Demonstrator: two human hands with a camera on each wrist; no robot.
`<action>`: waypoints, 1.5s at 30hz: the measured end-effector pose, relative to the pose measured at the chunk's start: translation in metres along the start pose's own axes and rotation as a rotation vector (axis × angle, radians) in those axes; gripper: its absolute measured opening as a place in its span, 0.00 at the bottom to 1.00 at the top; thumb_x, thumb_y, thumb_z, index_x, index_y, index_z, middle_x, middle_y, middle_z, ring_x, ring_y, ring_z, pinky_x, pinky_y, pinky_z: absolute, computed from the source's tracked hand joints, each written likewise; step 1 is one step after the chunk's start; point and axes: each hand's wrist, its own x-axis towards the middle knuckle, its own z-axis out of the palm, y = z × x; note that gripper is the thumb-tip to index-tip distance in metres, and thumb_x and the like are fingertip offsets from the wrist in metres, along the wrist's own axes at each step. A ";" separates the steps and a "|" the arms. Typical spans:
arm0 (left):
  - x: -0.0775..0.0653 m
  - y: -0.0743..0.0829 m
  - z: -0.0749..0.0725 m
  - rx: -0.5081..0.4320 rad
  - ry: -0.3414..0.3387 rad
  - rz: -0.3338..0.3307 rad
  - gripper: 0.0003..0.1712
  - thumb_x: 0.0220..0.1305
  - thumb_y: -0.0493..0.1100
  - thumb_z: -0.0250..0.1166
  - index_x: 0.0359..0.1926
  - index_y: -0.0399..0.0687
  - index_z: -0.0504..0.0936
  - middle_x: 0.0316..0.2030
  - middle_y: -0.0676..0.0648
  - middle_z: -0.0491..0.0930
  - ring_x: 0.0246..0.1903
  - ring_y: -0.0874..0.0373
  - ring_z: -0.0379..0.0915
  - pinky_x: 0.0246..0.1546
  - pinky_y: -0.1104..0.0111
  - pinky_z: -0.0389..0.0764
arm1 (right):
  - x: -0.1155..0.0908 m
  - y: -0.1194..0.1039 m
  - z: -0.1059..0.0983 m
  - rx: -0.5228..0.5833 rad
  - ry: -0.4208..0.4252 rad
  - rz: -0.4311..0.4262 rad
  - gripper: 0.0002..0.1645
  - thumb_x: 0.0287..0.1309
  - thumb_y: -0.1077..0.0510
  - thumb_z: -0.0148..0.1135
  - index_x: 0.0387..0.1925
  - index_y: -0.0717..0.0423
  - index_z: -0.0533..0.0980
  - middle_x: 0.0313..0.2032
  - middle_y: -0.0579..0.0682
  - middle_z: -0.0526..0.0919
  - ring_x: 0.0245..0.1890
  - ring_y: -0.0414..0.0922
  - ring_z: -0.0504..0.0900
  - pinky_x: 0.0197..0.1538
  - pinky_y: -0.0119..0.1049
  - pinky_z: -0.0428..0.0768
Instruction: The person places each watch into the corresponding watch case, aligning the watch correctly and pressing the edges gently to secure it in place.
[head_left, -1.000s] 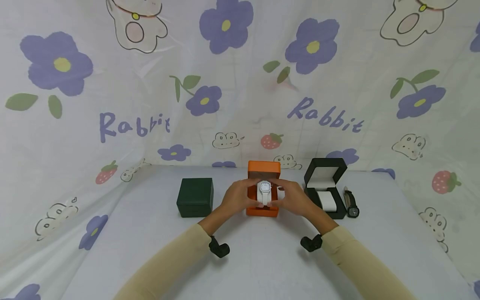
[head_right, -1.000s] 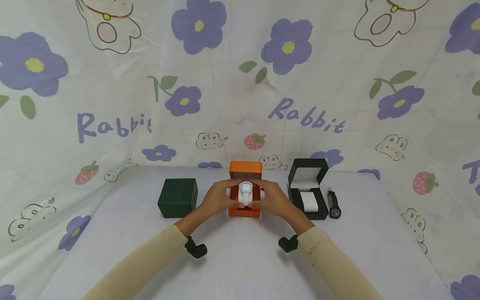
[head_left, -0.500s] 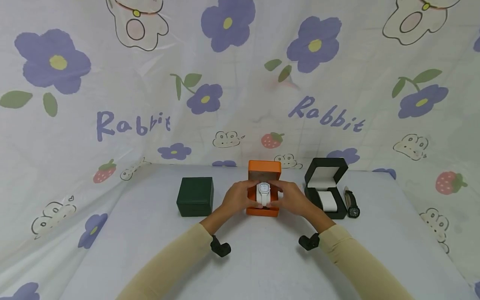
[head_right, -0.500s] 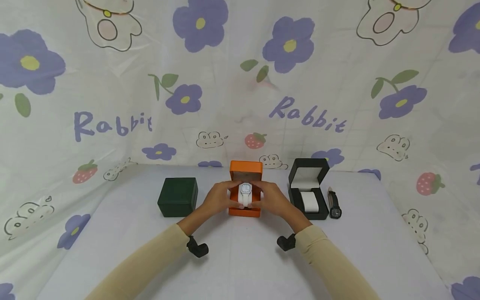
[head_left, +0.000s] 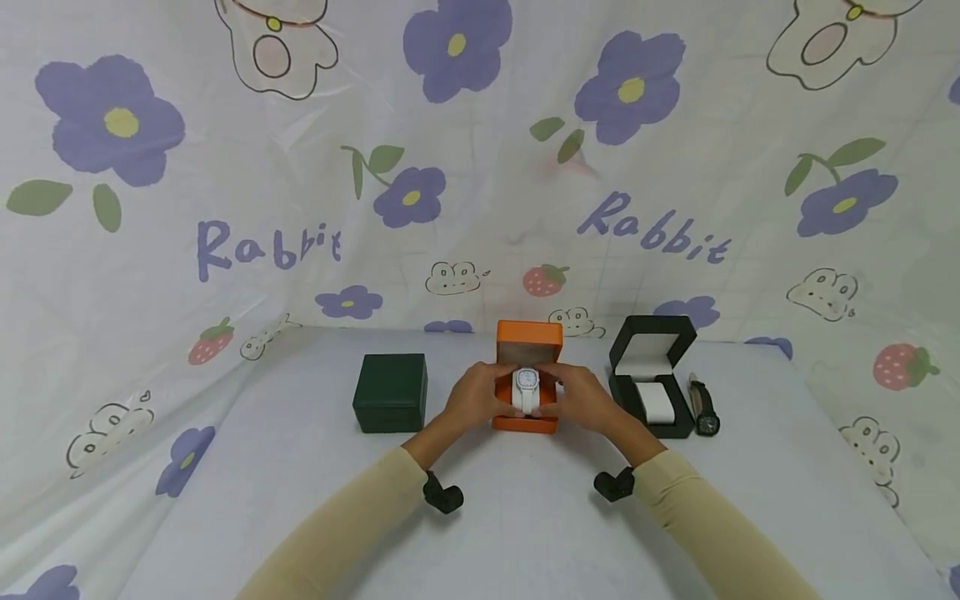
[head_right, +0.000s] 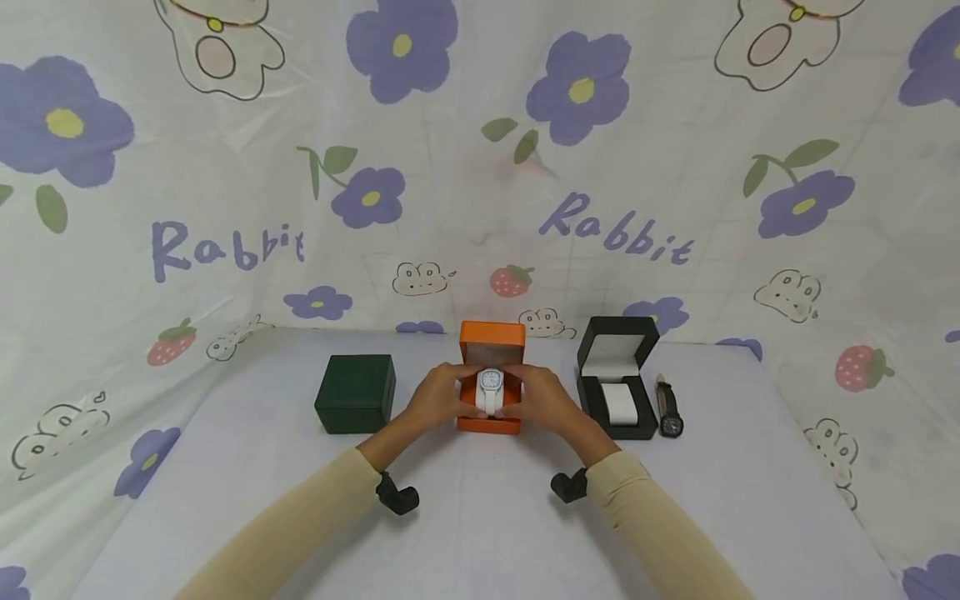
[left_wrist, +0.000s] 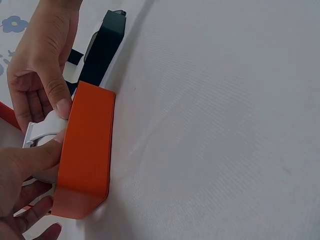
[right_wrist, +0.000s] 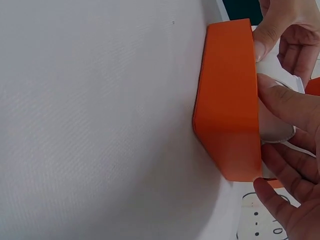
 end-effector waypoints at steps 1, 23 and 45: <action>0.000 0.000 0.000 0.000 0.000 0.003 0.46 0.45 0.49 0.85 0.67 0.51 0.78 0.58 0.49 0.82 0.54 0.53 0.76 0.58 0.60 0.80 | 0.000 0.000 0.000 -0.002 0.002 0.001 0.46 0.49 0.54 0.82 0.69 0.56 0.72 0.60 0.55 0.81 0.56 0.55 0.80 0.58 0.53 0.81; 0.004 -0.002 -0.005 -0.077 -0.025 0.015 0.44 0.46 0.45 0.85 0.66 0.47 0.79 0.57 0.46 0.83 0.49 0.54 0.77 0.51 0.63 0.82 | 0.003 0.006 0.003 0.068 0.002 -0.045 0.42 0.53 0.57 0.79 0.68 0.58 0.72 0.58 0.55 0.81 0.56 0.52 0.79 0.62 0.52 0.80; 0.000 -0.004 -0.005 -0.071 -0.036 0.049 0.40 0.50 0.43 0.82 0.66 0.46 0.79 0.61 0.46 0.81 0.56 0.51 0.77 0.61 0.58 0.78 | 0.003 0.004 0.003 0.060 -0.017 -0.065 0.40 0.52 0.60 0.79 0.67 0.58 0.74 0.62 0.56 0.79 0.61 0.56 0.77 0.64 0.56 0.76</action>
